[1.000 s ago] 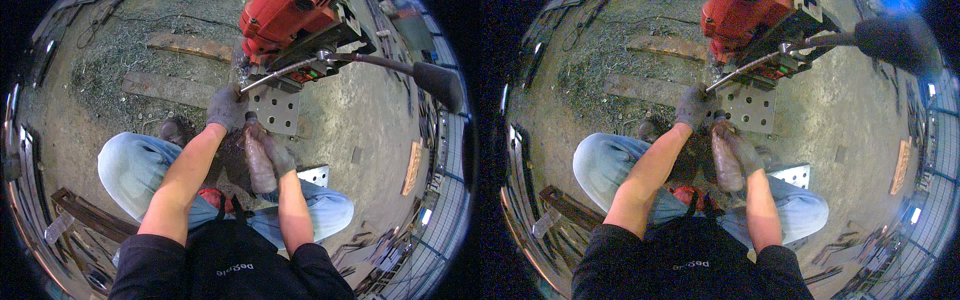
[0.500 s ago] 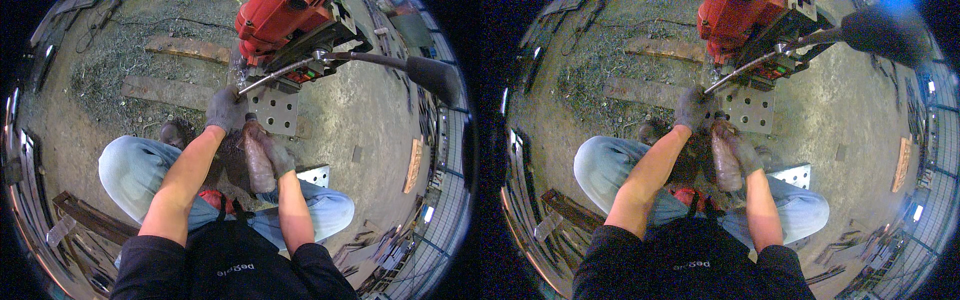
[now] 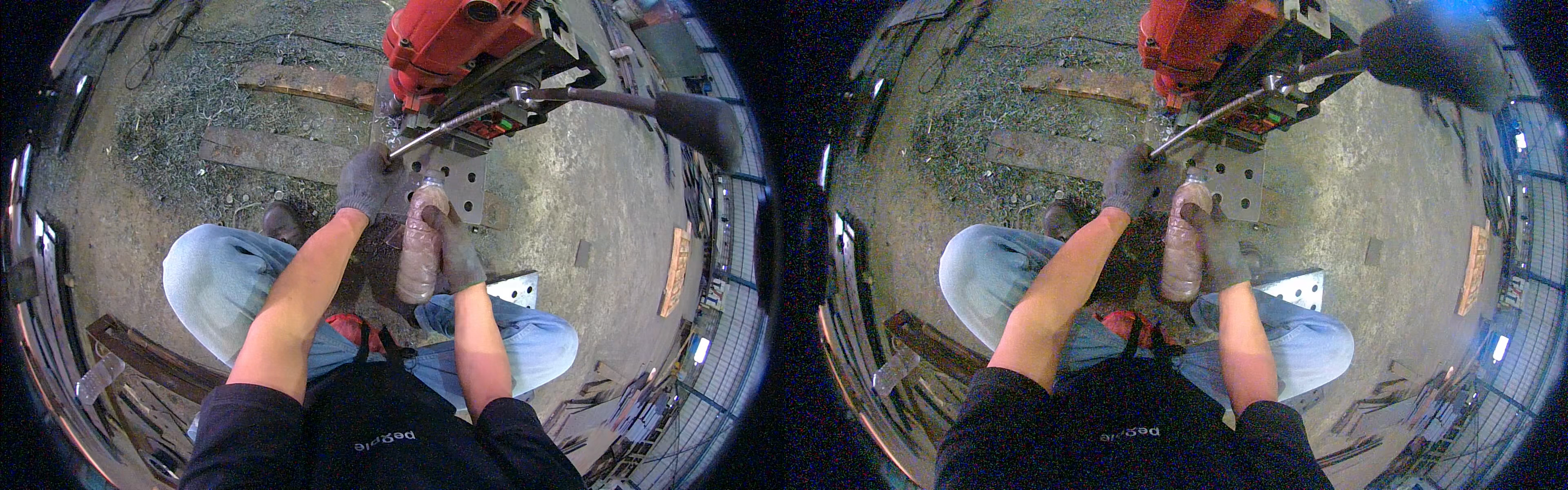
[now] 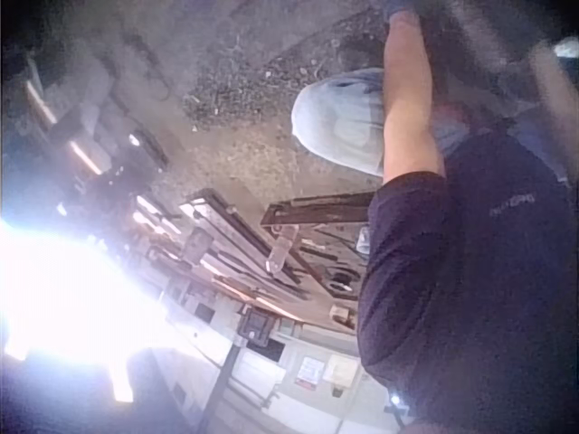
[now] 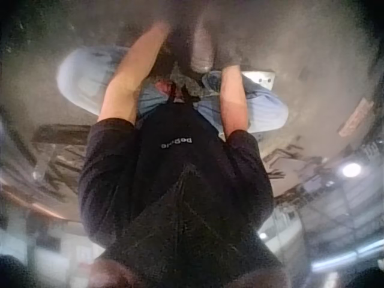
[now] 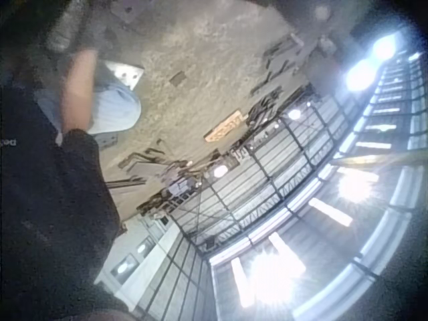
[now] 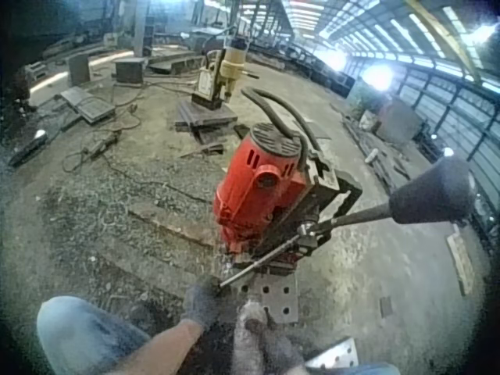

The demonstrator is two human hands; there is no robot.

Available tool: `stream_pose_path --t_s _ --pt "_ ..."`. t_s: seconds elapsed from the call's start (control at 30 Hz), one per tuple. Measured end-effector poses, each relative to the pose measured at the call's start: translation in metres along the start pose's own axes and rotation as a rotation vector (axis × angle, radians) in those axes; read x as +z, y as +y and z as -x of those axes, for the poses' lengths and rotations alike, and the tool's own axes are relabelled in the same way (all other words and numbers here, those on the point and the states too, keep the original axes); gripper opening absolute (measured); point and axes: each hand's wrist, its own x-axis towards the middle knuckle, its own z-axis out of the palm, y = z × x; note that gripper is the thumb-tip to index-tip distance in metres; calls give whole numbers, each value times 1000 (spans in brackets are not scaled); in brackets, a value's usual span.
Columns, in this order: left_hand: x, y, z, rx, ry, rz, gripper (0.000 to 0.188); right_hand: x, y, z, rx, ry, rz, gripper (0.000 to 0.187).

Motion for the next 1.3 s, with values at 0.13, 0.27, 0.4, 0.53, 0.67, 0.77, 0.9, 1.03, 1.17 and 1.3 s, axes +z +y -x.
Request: stream_pose_path --t_s 0.13,0.27,0.4,0.53,0.67,0.77,0.9,1.03,1.17,1.3 --pt "4 -1 0 -7 6 17 32 -9 4 -3 29 -25 39 67" --pt "-5 14 4 -52 -31 28 31 -19 25 -16 6 -53 72 52" --pt "-8 10 5 -19 -38 17 31 -20 23 -19 -81 -91 487 54" --pt "-9 13 5 -44 -41 19 31 -12 12 -13 40 -84 415 58" --pt "-5 10 4 -43 -24 51 32 -5 4 -7 85 -94 360 64" --pt "-3 7 3 -36 -27 36 32 -2 -6 -1 58 -75 450 65" --pt "2 4 2 -11 -21 38 33 -5 2 -4 40 -86 402 66" --pt "8 -1 -1 -12 -15 70 34 -14 12 -15 42 -105 400 67" --pt "7 -1 0 -19 8 59 36 -1 4 -4 8 -114 255 74" --pt "5 2 -2 -20 -20 15 37 -3 4 -5 -87 9 401 81"
